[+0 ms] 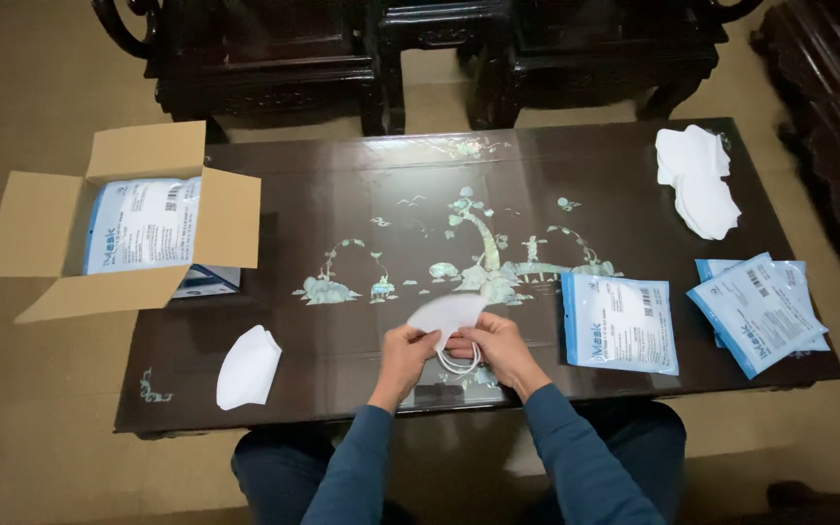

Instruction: Packaging individual face masks into plastic packets and organizing them on a table

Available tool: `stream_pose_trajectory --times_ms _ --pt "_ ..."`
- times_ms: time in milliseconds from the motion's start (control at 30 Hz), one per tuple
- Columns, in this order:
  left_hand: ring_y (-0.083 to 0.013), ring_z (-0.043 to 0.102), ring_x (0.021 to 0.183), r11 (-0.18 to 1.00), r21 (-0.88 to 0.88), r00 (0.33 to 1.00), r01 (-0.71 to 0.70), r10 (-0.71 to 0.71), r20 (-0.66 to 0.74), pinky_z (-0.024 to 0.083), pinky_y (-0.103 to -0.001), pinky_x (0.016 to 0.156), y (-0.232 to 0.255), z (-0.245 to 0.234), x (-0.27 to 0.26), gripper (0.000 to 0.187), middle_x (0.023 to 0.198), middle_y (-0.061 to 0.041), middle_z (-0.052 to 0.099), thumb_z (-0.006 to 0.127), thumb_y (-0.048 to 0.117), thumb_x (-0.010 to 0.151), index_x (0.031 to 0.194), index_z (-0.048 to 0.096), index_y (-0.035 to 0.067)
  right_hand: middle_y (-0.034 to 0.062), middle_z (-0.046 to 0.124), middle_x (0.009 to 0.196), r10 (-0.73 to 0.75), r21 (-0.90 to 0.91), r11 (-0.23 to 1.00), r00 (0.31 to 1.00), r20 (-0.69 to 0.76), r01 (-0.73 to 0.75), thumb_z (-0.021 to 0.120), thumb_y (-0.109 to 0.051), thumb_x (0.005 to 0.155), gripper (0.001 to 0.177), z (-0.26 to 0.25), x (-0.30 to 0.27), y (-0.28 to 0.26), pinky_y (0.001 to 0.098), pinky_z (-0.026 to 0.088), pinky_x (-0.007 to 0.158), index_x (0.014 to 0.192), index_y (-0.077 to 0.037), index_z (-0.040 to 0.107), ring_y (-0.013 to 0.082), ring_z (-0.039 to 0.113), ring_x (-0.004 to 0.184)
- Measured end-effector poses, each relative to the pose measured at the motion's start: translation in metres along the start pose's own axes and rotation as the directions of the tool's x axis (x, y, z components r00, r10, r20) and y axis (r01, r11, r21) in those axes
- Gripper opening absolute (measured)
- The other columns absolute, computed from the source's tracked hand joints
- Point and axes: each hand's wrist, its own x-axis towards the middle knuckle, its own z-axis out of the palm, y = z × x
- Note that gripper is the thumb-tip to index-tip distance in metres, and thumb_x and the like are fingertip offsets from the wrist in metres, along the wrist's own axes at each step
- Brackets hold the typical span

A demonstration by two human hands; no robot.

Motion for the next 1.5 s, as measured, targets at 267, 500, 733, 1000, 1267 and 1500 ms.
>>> stream_pose_trajectory --times_ms 267,500,733,1000,1267,1500 --pt "-0.0215 0.073 0.099 0.949 0.116 0.956 -0.294 0.289 0.056 0.054 -0.029 0.083 0.052 0.003 -0.046 0.026 0.108 -0.007 0.080 0.079 -0.006 0.083 0.093 0.087 0.017 0.0239 0.076 0.094 0.114 -0.032 0.993 0.993 -0.026 -0.115 0.076 -0.032 0.092 0.044 0.007 -0.024 -0.029 0.0371 0.062 0.048 0.125 -0.003 0.070 0.0298 0.076 0.066" --pt "-0.0465 0.036 0.148 0.856 -0.499 0.991 0.135 -0.107 0.084 0.035 -0.060 0.121 0.110 0.026 -0.088 0.089 0.160 -0.035 0.035 0.027 0.063 0.106 0.161 0.024 -0.006 0.0163 0.079 0.095 -0.019 -0.178 0.984 0.989 -0.147 -0.007 0.086 -0.005 0.081 0.035 0.005 0.000 0.018 0.0314 0.065 0.062 0.114 -0.001 0.078 0.0241 0.077 0.075" --pt "-0.0211 0.070 0.093 0.851 -0.508 0.956 0.134 -0.247 -0.161 0.057 -0.040 0.074 0.068 0.044 -0.066 0.038 0.107 -0.019 0.076 0.086 0.011 0.086 0.115 0.071 -0.008 0.0124 0.078 0.085 -0.280 -0.249 0.942 0.937 -0.207 0.226 0.092 -0.009 0.076 0.037 0.022 -0.026 0.030 0.0313 0.062 0.064 0.110 -0.003 0.079 0.0199 0.075 0.074" --pt "-0.0264 0.073 0.086 0.844 -0.529 0.942 0.087 -0.243 -0.231 0.060 -0.044 0.071 0.044 0.039 -0.060 0.042 0.100 -0.025 0.076 0.090 0.002 0.079 0.113 0.071 -0.014 0.0202 0.070 0.116 -0.968 -0.993 -0.037 0.243 0.063 0.108 0.085 -0.030 0.090 0.041 -0.101 -0.044 -0.044 0.0484 0.053 0.096 0.119 -0.004 0.073 0.0397 0.068 0.111" --pt "-0.0215 0.073 0.074 0.897 -0.422 0.959 0.130 -0.222 -0.177 0.060 -0.040 0.065 0.078 0.055 -0.087 0.031 0.087 -0.019 0.076 0.091 0.004 0.077 0.101 0.076 -0.010 0.0152 0.065 0.118 -0.884 -0.989 -0.141 0.455 0.107 -0.041 0.074 -0.015 0.093 0.012 -0.134 -0.047 -0.044 0.0502 0.048 0.098 0.093 -0.002 0.073 0.0380 0.066 0.111" --pt "-0.0201 0.072 0.078 0.899 -0.386 0.977 0.205 -0.214 0.022 0.061 -0.041 0.065 0.074 0.100 -0.092 0.040 0.090 -0.017 0.076 0.093 0.011 0.078 0.109 0.075 -0.007 0.0110 0.073 0.116 -0.861 -0.952 -0.249 0.409 0.301 0.178 0.075 -0.015 0.090 0.008 -0.056 -0.067 -0.012 0.0423 0.049 0.106 0.088 -0.008 0.074 0.0313 0.066 0.122"
